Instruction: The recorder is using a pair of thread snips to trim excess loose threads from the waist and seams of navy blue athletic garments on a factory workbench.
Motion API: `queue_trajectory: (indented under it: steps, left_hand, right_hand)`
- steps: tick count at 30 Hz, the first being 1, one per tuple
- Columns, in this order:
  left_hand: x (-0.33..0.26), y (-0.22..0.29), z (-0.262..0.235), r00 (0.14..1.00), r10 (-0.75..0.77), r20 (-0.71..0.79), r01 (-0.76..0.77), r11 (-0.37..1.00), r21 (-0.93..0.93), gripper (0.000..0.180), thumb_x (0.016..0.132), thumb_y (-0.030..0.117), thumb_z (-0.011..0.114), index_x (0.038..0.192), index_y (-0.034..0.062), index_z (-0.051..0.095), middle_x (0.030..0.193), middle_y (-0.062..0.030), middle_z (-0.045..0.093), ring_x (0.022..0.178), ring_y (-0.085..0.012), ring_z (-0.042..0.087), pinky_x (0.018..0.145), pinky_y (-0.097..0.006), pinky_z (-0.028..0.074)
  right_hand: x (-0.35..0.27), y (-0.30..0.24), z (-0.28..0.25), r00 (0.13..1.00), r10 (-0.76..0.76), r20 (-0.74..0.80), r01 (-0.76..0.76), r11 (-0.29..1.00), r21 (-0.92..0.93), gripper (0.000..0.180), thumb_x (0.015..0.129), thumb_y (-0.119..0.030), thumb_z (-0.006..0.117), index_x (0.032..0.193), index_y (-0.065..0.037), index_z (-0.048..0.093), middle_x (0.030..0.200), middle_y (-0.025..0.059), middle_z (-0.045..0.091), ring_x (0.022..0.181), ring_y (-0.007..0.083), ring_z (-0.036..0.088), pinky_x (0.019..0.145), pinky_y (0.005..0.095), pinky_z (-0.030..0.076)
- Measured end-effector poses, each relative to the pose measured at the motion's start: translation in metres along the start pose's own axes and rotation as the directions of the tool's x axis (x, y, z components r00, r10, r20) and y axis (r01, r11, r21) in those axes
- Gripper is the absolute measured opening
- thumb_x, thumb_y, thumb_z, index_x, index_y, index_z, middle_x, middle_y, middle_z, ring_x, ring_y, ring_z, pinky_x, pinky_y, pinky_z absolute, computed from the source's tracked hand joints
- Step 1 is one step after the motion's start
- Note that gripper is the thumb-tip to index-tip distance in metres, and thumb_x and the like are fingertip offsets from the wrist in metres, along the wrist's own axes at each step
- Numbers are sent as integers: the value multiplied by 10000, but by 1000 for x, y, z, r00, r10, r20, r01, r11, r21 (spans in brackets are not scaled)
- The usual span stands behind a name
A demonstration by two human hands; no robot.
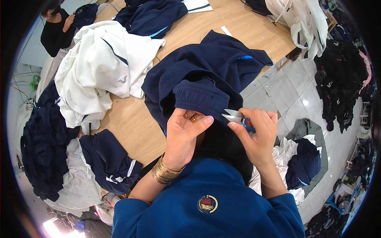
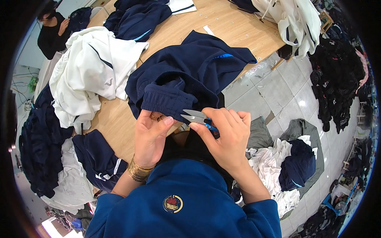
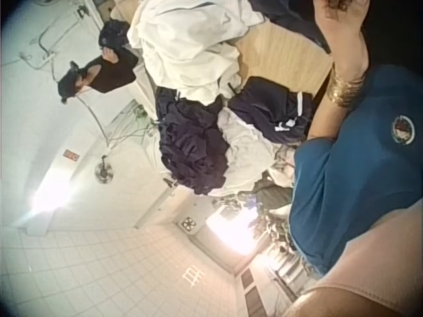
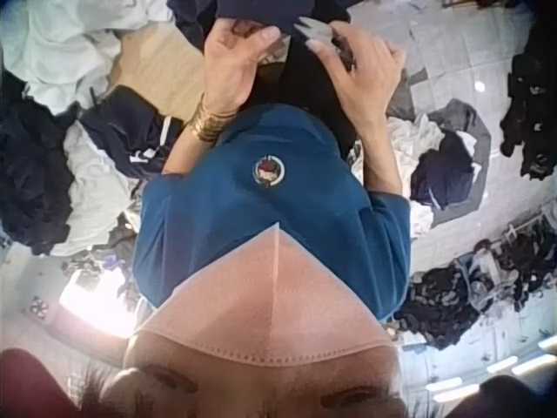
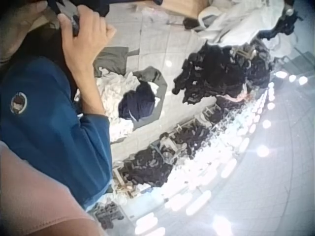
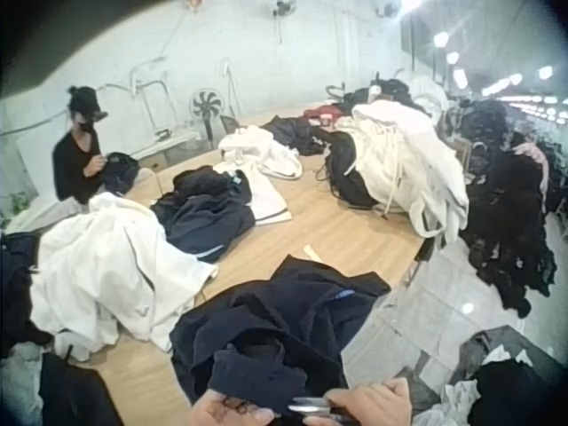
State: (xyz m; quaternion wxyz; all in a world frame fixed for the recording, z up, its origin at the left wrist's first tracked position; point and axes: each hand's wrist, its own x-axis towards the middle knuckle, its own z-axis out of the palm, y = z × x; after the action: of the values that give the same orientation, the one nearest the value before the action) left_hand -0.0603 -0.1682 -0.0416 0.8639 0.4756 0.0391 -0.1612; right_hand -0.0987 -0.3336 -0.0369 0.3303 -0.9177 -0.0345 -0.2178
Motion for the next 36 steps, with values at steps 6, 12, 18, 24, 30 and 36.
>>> queue_trajectory:
  steps: [6, 12, 18, 24, 30, 36]
  left_hand:
    - [-2, 0, -4, 999, -33, -1, 33, 999, -39, 310, 776, 0, 626, 1069, -4, 523, 981, -93, 577, 878, -157, 561, 819, -308, 459]
    - [-3, -2, -7, 998, 34, 56, -38, 996, 85, 264, 808, 28, 565, 1058, -19, 498, 960, -134, 602, 898, -210, 596, 843, -353, 462]
    - [-4, -4, -6, 999, 31, 45, -34, 997, 72, 266, 797, 6, 578, 1050, -22, 503, 965, -140, 603, 895, -211, 599, 847, -348, 467]
    - [-5, -5, -6, 998, 37, 46, -39, 998, 57, 265, 792, 6, 585, 1044, -23, 507, 966, -139, 607, 893, -206, 602, 837, -346, 474]
    - [-4, -7, -7, 999, 32, 36, -34, 998, 53, 241, 788, 2, 591, 1017, -16, 520, 953, -134, 606, 880, -206, 604, 837, -356, 478]
    - [-4, -7, -5, 999, 24, 30, -25, 999, 46, 221, 785, -5, 596, 996, -12, 528, 946, -130, 605, 876, -206, 605, 831, -354, 481]
  right_hand:
    - [1, -3, 1, 1000, 16, 25, -17, 999, 30, 308, 680, -299, 719, 866, -92, 585, 663, -22, 517, 579, 130, 482, 635, 290, 283]
    - [3, -5, 0, 1000, -28, 11, 28, 1000, -4, 306, 685, -304, 713, 863, -90, 586, 644, -22, 496, 578, 127, 473, 633, 292, 282]
    - [2, -7, 1, 999, -44, 1, 44, 999, -12, 303, 698, -305, 705, 871, -89, 584, 674, -19, 524, 587, 135, 481, 641, 296, 289]
    - [2, -10, 0, 999, -27, 18, 28, 999, -42, 298, 709, -305, 696, 875, -86, 580, 699, -13, 543, 607, 143, 499, 646, 300, 295]
    - [1, -10, 5, 999, -12, -31, 11, 999, -30, 291, 705, -280, 704, 876, -83, 576, 709, -10, 550, 594, 144, 501, 626, 293, 300]
    - [1, -8, 7, 984, 178, -28, -168, 960, 223, 260, 685, -185, 727, 865, -75, 575, 724, -23, 548, 542, 110, 457, 584, 267, 297]
